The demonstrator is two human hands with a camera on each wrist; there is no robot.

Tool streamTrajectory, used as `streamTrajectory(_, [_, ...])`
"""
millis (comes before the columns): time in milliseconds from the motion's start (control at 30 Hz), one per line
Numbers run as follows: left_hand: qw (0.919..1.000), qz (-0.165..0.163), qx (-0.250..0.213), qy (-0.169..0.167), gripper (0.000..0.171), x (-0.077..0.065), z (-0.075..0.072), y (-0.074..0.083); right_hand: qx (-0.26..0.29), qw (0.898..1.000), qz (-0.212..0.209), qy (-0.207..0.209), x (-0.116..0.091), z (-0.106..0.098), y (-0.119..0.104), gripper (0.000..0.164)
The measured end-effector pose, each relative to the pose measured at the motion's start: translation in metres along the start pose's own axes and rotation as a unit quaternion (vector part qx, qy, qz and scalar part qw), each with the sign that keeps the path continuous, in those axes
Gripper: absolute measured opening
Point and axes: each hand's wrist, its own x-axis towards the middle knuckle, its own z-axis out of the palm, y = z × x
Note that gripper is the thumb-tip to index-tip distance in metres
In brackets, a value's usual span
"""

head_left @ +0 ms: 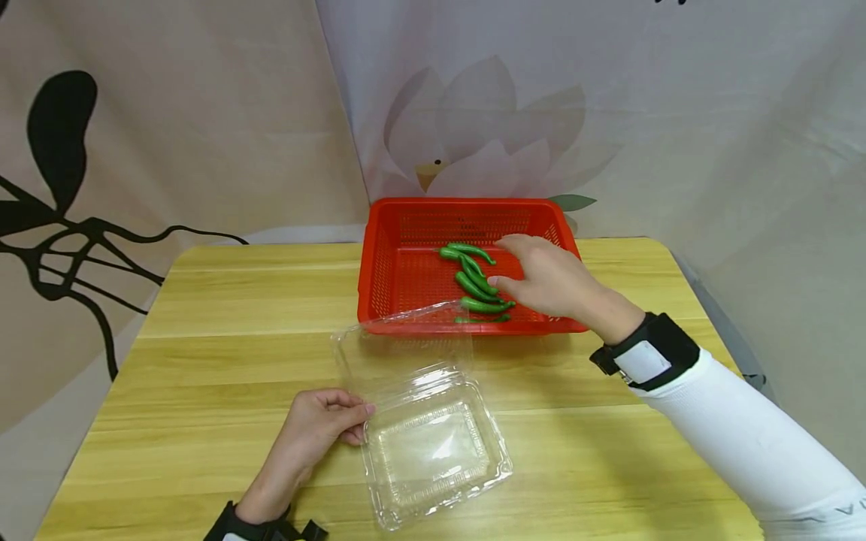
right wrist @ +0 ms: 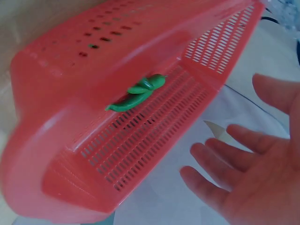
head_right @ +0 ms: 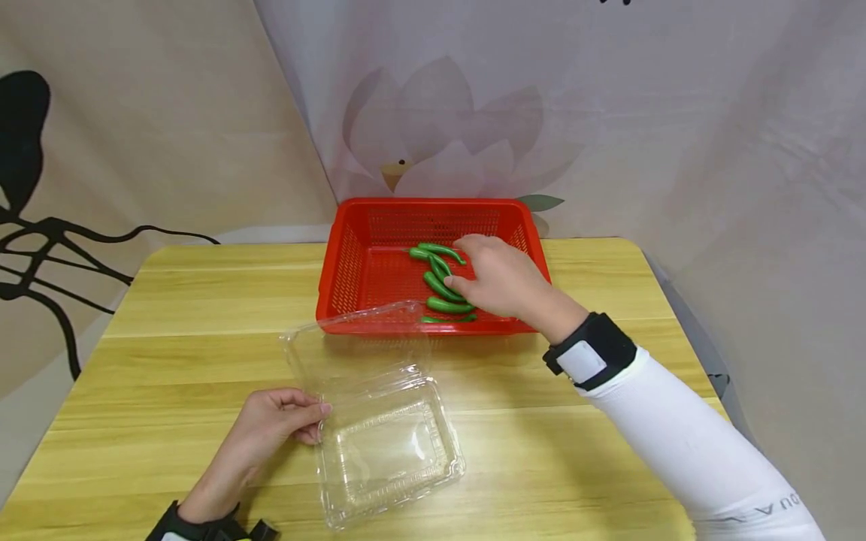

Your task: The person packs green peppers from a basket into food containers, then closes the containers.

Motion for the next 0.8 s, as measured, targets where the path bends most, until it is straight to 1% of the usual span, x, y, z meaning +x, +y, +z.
streamTrajectory(67, [1.0, 0.0, 0.0, 0.0, 0.018, 0.0, 0.0, 0.0, -0.028, 0.999, -0.011, -0.021, 0.006, 0.0, 0.0, 0.067])
streamTrajectory(167, [1.0, -0.001, 0.001, -0.001, 0.018, 0.0, 0.0, 0.0, -0.062, 0.996, -0.016, -0.056, 0.013, 0.001, -0.001, 0.069])
streamTrajectory(267, [1.0, -0.003, 0.002, -0.002, 0.019, 0.0, 0.0, -0.001, -0.082, 0.992, -0.014, -0.092, 0.02, 0.003, -0.004, 0.072])
streamTrajectory(367, [1.0, -0.006, 0.003, -0.002, 0.019, 0.0, 0.0, -0.001, -0.092, 0.988, -0.015, -0.119, 0.029, 0.005, -0.007, 0.071])
streamTrajectory(567, [1.0, -0.01, 0.0, -0.001, 0.018, 0.0, -0.001, -0.001, -0.116, 0.98, -0.048, -0.152, 0.046, 0.016, -0.01, 0.056])
streamTrajectory(800, [1.0, -0.009, 0.001, -0.001, 0.018, 0.001, -0.001, -0.001, -0.138, 0.971, -0.043, -0.191, 0.06, 0.027, -0.007, 0.033])
